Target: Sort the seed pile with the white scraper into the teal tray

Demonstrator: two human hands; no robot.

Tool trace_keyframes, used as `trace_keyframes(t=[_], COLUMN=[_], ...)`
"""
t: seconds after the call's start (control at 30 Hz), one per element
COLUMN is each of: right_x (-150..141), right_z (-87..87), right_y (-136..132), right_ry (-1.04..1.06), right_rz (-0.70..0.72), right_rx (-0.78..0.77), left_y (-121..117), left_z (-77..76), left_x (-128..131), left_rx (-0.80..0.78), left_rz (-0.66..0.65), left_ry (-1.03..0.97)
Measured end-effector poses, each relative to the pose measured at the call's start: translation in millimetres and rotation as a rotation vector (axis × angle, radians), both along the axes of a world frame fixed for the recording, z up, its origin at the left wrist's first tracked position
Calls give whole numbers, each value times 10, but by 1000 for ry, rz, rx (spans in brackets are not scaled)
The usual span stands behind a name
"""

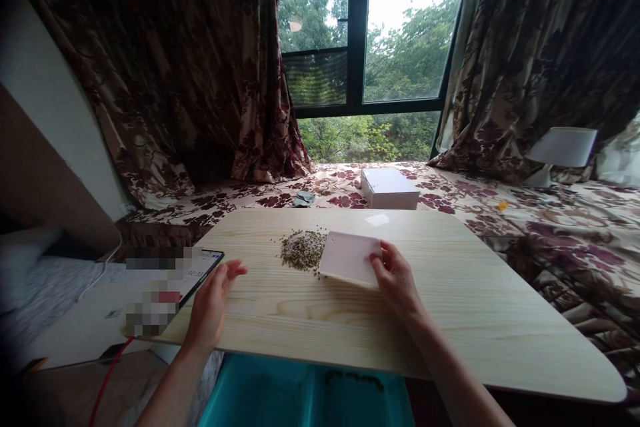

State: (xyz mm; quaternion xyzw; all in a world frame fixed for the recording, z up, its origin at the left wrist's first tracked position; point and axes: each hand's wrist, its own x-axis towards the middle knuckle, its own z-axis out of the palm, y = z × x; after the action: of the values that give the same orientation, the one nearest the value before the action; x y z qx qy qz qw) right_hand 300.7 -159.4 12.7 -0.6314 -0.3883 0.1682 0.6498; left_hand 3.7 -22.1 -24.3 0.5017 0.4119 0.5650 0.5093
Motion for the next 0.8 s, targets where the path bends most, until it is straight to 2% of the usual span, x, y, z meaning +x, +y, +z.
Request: trace_keyframes(t=[0.33,0.57,0.8], right_x=[-31,48,79], right_z=[31,2,-21], right_y=[-22,-60,-58], right_ry=[69,98,90], right_rz=[44,-82,-92], right_rx=[-15,-35,-58], left_y=[17,26,28], left_z=[-18,-31,-34], left_x=[-7,-7,-7], left_rx=[-2,12,12], left_rz=[-5,-7,-6], left_ry=[-13,-8,-18])
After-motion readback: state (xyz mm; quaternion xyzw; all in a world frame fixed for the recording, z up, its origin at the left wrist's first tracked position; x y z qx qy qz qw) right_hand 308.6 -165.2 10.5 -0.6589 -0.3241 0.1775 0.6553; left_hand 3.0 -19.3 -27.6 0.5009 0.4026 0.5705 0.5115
